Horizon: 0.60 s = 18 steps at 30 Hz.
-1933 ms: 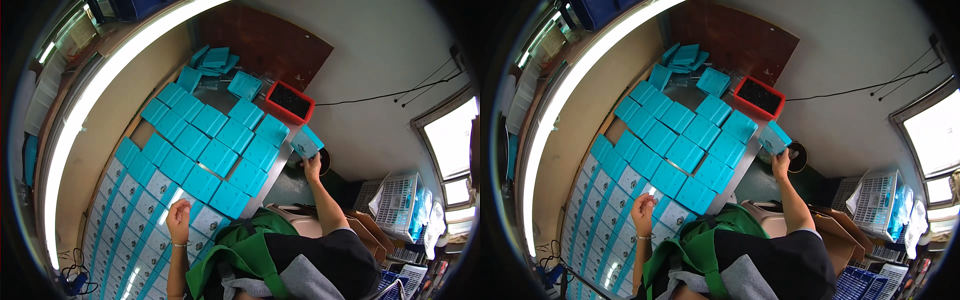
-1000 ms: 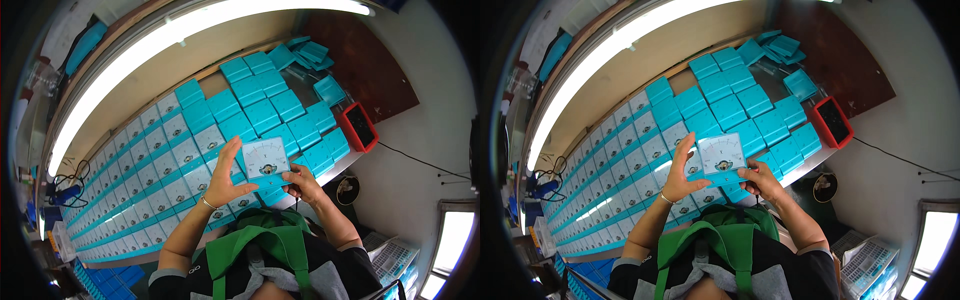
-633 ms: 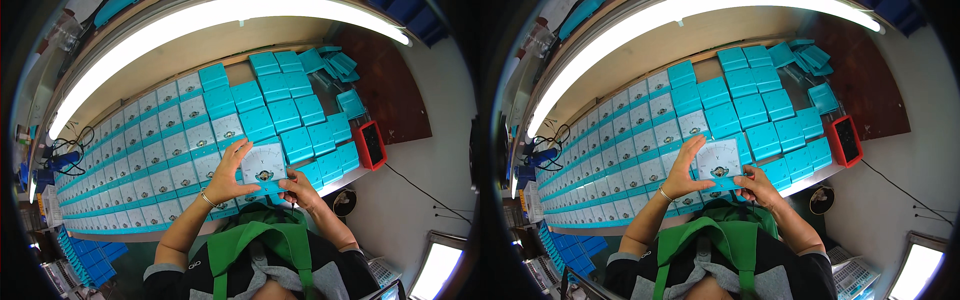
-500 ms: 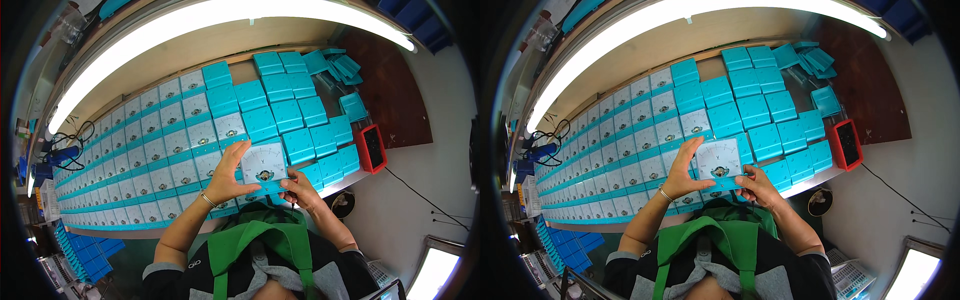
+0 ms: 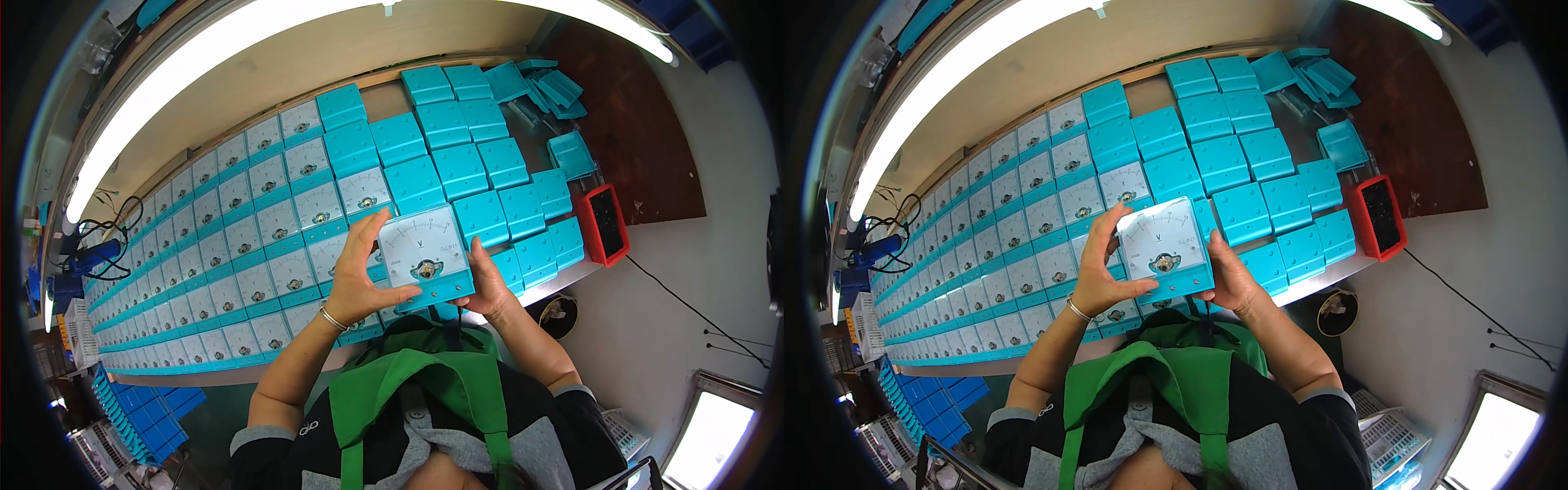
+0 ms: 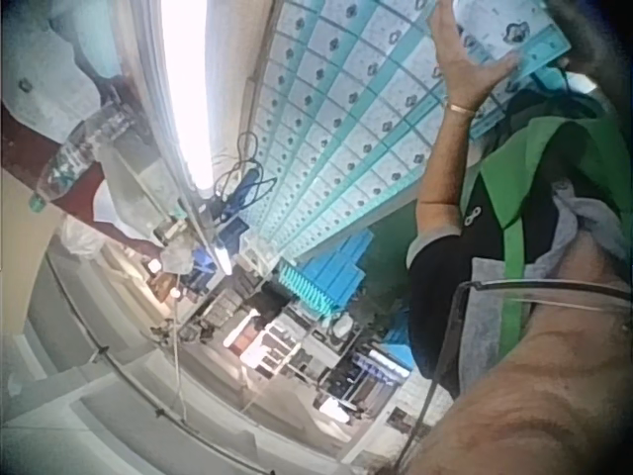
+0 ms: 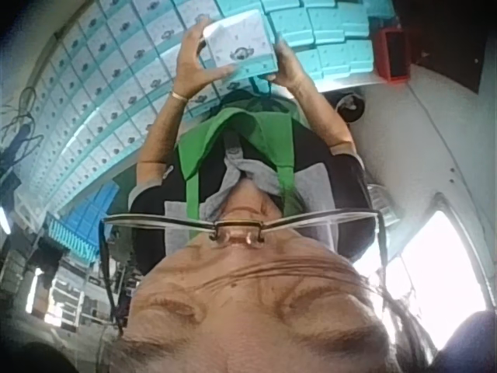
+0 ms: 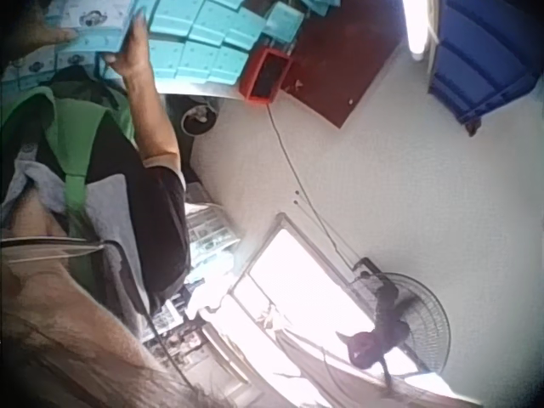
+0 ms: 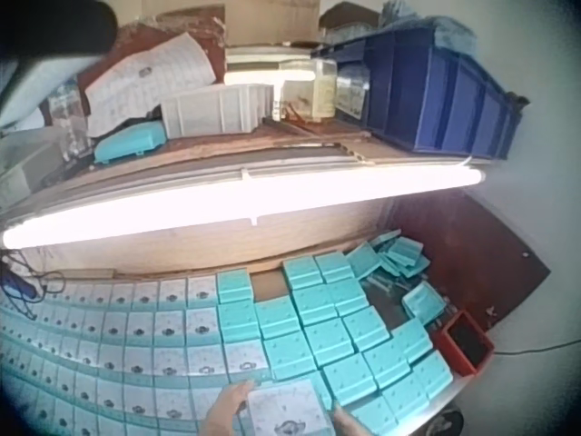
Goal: The person repeatedly picks up teal plastic covers and places them over small analog meters arranged in rows on a workbench. They use a red-handled screwdriver to tighten screws on each meter, then set the screwdriver down and continue the cycle with the next unit.
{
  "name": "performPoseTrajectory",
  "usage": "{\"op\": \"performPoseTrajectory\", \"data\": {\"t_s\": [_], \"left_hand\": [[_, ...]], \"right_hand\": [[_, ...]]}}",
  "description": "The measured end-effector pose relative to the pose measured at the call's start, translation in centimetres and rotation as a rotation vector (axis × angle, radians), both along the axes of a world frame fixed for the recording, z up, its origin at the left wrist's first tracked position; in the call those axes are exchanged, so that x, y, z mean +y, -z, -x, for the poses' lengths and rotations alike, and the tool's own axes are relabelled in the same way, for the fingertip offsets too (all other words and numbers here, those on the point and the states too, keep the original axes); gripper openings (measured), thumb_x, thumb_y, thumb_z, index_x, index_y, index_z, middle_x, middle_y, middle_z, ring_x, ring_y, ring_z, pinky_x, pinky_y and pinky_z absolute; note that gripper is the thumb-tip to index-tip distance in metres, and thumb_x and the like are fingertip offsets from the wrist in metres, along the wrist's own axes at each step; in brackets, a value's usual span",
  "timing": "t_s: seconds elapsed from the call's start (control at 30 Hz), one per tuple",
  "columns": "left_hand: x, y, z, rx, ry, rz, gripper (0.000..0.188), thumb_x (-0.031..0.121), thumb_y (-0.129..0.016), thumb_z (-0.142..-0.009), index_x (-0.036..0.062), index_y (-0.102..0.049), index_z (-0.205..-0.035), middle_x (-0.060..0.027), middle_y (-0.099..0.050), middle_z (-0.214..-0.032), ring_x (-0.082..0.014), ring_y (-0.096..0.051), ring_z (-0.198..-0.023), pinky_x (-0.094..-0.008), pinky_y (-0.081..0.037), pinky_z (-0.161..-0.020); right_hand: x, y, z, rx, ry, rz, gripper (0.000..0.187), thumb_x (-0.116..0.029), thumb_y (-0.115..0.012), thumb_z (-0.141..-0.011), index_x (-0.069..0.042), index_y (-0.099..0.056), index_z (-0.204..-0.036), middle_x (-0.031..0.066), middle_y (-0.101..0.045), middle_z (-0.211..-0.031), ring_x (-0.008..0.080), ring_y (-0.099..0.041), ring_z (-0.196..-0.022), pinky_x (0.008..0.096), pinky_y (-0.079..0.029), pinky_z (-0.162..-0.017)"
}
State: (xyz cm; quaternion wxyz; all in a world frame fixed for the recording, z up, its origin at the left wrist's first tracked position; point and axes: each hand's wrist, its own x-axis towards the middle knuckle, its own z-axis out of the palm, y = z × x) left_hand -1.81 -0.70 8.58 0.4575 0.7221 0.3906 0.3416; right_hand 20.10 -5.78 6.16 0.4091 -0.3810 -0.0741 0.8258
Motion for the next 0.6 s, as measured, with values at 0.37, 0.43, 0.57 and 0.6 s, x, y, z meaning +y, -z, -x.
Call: {"op": "performPoseTrajectory", "data": {"t_s": [0.37,0.43,0.57,0.6], "left_hand": [[-0.7,-1.4,0.9,-0.003,0.020,-0.059,0.103,0.025,-0.086,-0.052,0.0055,-0.034,-0.138,-0.0161,-0.050,-0.126,-0.0299,-0.049,-0.118,-0.0380,-0.041,-0.098],[-1.1,-1.7,1.0,0.052,0.057,-0.107,0.102,0.025,-0.086,-0.052,0.0050,-0.034,-0.138,-0.0168,-0.050,-0.126,-0.0314,-0.049,-0.118,-0.0388,-0.041,-0.098],[-1.9,-1.9,1.0,0.051,0.070,-0.163,0.103,0.025,-0.087,-0.052,0.0042,-0.034,-0.137,-0.0174,-0.049,-0.126,-0.0330,-0.048,-0.118,-0.0396,-0.040,-0.098],[-2.0,-1.7,1.1,0.050,0.068,-0.164,0.106,0.026,-0.087,-0.052,0.0051,-0.031,-0.139,-0.0158,-0.049,-0.127,-0.0308,-0.048,-0.117,-0.0393,-0.041,-0.097]], "right_hand": [[0.6,1.8,-4.4,-1.169,-0.322,-0.570,0.095,-0.043,-0.082,-0.058,-0.009,-0.040,-0.136,0.0217,-0.038,-0.137,0.0367,-0.040,-0.125,0.0443,-0.049,-0.088],[0.7,2.0,-4.7,-1.829,-0.541,-0.653,0.095,-0.037,-0.085,-0.055,-0.011,-0.041,-0.136,0.0224,-0.029,-0.142,0.0407,-0.033,-0.128,0.0442,-0.050,-0.087],[0.1,3.3,-3.8,-1.920,-0.315,-0.913,0.075,-0.025,-0.082,-0.064,-0.010,-0.048,-0.130,0.0203,-0.041,-0.134,0.0358,-0.047,-0.115,0.0403,-0.053,-0.082],[-0.2,3.2,-3.4,-1.511,-0.303,-0.778,0.066,-0.022,-0.079,-0.068,-0.008,-0.051,-0.127,0.0181,-0.048,-0.125,0.0314,-0.052,-0.108,0.0382,-0.053,-0.080]]}}
